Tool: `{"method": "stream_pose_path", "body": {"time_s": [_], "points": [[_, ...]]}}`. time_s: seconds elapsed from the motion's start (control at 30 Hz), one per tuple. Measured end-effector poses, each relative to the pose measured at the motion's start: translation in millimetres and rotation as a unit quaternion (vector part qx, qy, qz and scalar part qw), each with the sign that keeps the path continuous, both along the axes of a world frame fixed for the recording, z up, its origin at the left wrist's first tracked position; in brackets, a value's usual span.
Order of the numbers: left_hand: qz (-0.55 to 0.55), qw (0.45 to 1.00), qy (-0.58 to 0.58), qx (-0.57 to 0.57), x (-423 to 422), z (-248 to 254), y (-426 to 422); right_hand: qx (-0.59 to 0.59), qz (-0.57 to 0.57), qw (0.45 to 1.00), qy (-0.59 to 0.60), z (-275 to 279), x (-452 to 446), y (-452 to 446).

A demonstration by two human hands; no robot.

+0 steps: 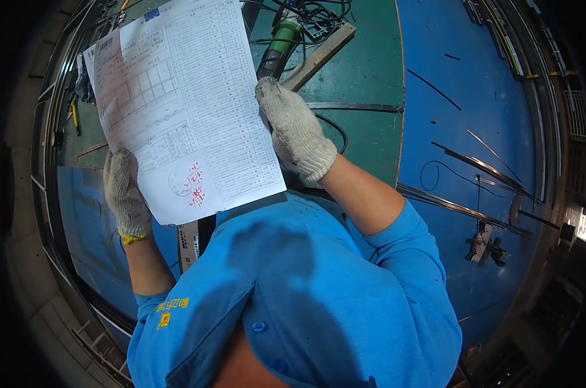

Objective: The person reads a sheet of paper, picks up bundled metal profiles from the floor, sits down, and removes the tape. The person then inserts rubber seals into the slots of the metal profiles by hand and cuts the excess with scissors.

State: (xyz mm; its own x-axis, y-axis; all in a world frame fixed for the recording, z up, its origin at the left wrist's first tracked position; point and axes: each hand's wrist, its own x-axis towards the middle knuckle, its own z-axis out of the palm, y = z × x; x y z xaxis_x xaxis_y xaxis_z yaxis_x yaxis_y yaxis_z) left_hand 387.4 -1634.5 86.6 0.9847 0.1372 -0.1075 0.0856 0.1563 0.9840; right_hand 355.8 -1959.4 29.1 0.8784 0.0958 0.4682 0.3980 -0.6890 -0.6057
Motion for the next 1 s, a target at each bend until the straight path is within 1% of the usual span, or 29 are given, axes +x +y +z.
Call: {"method": "stream_pose_path", "body": {"time_s": [0.17, 0.33, 0.43, 0.57, 0.7, 0.83, 1.0], "points": [[0.004, 1.0, -0.002, 0.0, 0, 0, -2, 0.006, 0.002, 1.0, 0.012, 8, -3, 1], [0.013, 1.0, 0.015, -0.023, -4, 5, -6, 0.006, -0.003, 1.0, 0.002, -1, -3, 0], [-0.005, 1.0, 0.005, -0.029, -5, 5, -6, -0.012, -0.008, 1.0, -0.017, -5, -5, -1], [0.001, 1.0, 0.004, -0.021, -6, 6, -8, 0.007, 0.001, 1.0, 0.007, -1, -5, -1], [0.018, 1.0, 0.003, -0.015, -7, 7, -10, 0.007, 0.0, 1.0, -0.002, -5, -4, -1], [0.013, 1.0, -0.002, -0.013, -7, 3, -7, 0.01, -0.004, 1.0, 0.014, -4, -5, 0], [0.014, 1.0, -0.005, -0.02, -8, 2, -8, 0.007, -0.011, 1.0, -0.001, -7, -6, 0]]}}
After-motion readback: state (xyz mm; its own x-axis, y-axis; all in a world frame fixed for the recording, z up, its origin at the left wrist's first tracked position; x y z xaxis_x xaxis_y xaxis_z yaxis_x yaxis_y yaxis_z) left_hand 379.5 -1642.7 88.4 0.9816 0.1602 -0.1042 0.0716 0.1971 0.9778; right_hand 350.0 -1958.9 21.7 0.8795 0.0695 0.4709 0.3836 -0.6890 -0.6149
